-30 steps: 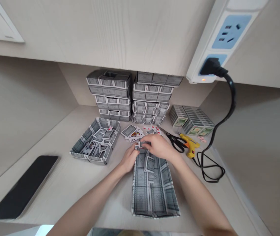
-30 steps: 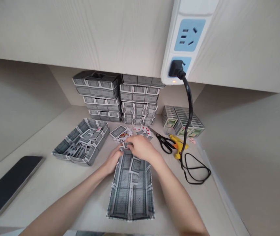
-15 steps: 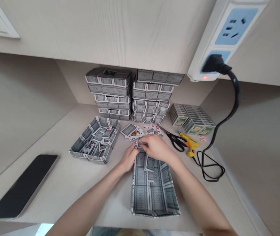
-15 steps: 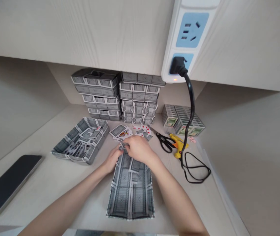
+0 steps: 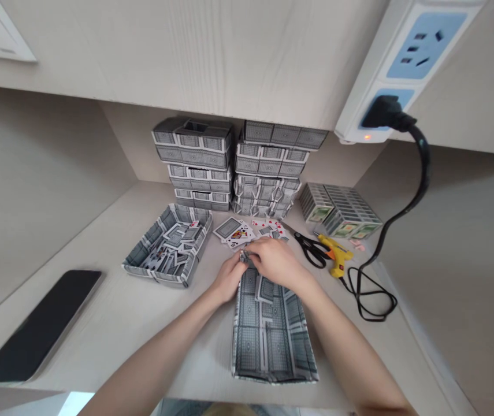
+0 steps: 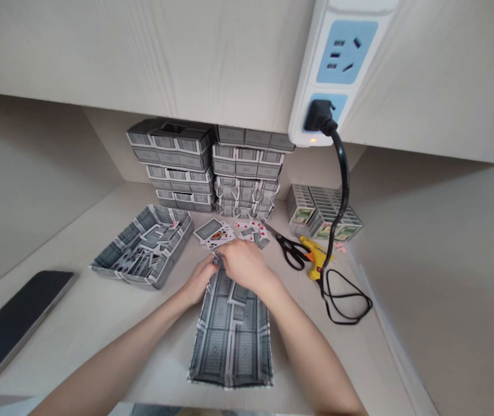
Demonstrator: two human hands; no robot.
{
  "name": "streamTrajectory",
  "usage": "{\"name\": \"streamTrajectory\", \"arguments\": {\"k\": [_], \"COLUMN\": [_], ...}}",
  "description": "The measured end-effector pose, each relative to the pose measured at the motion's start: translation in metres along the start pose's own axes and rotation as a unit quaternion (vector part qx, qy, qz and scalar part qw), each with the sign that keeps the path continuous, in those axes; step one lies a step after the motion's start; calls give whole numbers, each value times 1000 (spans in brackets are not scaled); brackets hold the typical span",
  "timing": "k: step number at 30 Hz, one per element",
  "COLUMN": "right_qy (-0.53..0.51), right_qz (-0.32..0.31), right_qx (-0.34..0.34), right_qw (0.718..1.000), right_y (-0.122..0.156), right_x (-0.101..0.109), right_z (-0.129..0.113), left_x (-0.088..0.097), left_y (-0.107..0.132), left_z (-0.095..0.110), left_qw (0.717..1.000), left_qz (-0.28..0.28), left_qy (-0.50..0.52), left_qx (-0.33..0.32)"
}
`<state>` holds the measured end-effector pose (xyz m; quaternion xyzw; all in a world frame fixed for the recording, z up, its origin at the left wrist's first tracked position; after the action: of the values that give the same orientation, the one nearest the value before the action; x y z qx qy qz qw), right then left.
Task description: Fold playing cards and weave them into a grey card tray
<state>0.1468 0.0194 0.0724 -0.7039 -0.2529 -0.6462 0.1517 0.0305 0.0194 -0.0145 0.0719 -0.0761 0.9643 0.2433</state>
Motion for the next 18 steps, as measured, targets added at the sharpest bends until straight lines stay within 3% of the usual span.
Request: {"name": "streamTrajectory", "arguments": {"k": [13,18], "right_qy": [-166,-167], "right_qz": [18,12], "right_qx": [89,72], "right_qw": [982,983], "right_y": [-2,3], "right_x": [-9,-5], "right_z": [4,10], "left_x": [0,-1], "left_y": [2,2], "left_z": [-2,0], "left_qw": [1000,1000], "left_qz": [-6,-12], "left_qy": [13,14], "left_qx": [-10,-8]}}
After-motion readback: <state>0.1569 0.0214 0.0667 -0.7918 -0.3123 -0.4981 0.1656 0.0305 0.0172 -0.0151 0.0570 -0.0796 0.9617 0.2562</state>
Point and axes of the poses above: each hand's wrist, its own y-axis away from the middle knuckle, its own x-axis out of the back of the hand, z = x × y, the point moved 2 cm from there along -y, towards the middle knuckle, and after that the axes turned 10 degrees about -z, right-handed, at the moved point
